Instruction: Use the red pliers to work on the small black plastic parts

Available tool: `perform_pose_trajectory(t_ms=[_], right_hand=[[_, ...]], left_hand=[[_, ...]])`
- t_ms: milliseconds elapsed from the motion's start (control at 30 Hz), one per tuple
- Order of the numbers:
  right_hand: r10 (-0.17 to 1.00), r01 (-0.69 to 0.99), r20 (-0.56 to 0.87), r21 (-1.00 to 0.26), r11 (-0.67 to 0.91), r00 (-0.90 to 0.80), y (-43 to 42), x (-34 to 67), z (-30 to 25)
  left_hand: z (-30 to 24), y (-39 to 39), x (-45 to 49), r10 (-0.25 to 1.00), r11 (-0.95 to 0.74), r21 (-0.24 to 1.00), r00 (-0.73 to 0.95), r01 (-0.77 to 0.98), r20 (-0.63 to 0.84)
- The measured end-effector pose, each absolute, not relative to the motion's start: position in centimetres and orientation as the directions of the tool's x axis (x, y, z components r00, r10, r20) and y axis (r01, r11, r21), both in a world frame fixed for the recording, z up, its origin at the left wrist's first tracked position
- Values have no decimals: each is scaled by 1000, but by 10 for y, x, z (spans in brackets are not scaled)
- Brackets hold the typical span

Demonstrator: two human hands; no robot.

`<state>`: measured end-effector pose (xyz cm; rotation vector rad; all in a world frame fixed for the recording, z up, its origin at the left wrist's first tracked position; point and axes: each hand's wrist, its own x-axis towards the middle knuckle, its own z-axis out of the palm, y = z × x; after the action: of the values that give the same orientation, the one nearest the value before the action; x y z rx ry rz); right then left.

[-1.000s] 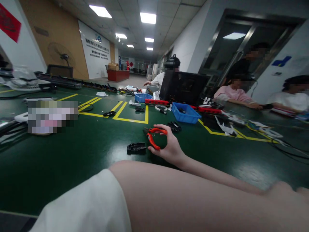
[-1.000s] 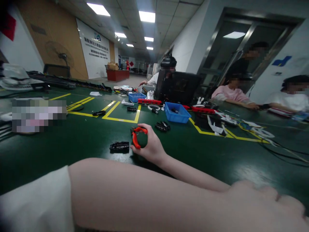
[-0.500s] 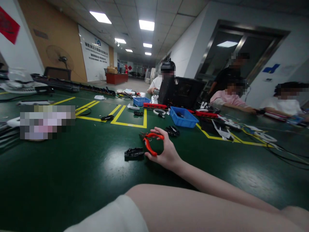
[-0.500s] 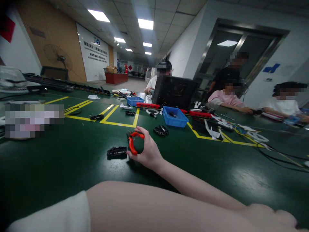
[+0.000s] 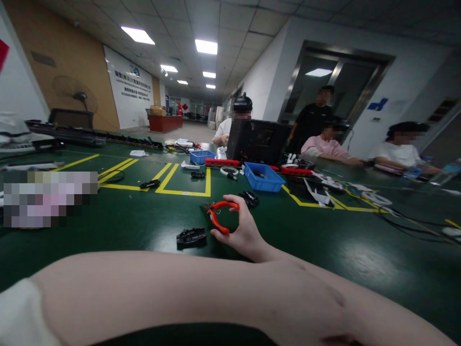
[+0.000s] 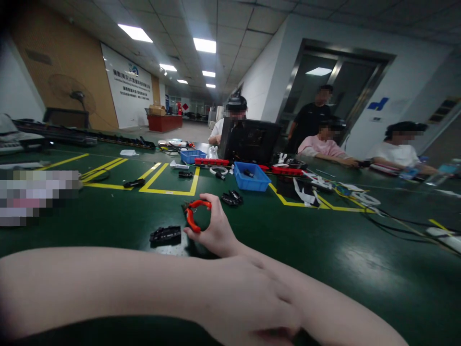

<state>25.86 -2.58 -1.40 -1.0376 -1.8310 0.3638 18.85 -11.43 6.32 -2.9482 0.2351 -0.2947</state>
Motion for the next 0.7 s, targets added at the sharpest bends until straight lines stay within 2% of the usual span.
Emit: perform_pose_trajectory(t_ms=[33, 133, 233, 300, 367, 500, 700], right_hand=[[787, 497, 596, -642, 585, -156, -25, 259, -14], [826, 461, 561, -717, 523, -64, -18, 262, -18], [889, 401, 456, -822, 405, 38, -9, 266, -25], [906, 424, 420, -831, 360, 57, -3, 269, -28], [911, 481, 407, -812, 330, 61, 0, 272, -28], [907, 629, 420, -707, 322, 9, 0, 280, -19], [878, 782, 436, -470, 409, -197, -3, 290, -7]], left_hand=[[65, -99, 165, -190, -977, -138, 958, -162, 217], [60, -68, 93, -22, -988, -151, 939, 32, 343], [40, -51, 34, 237, -953, -86, 894, 290, 381], [25, -40, 7, 407, -890, -26, 817, 456, 409], [13, -30, -8, 514, -838, 44, 759, 545, 399], [-1, -15, -15, 569, -817, 132, 744, 562, 351], [-5, -9, -20, 606, -795, 267, 734, 544, 307]])
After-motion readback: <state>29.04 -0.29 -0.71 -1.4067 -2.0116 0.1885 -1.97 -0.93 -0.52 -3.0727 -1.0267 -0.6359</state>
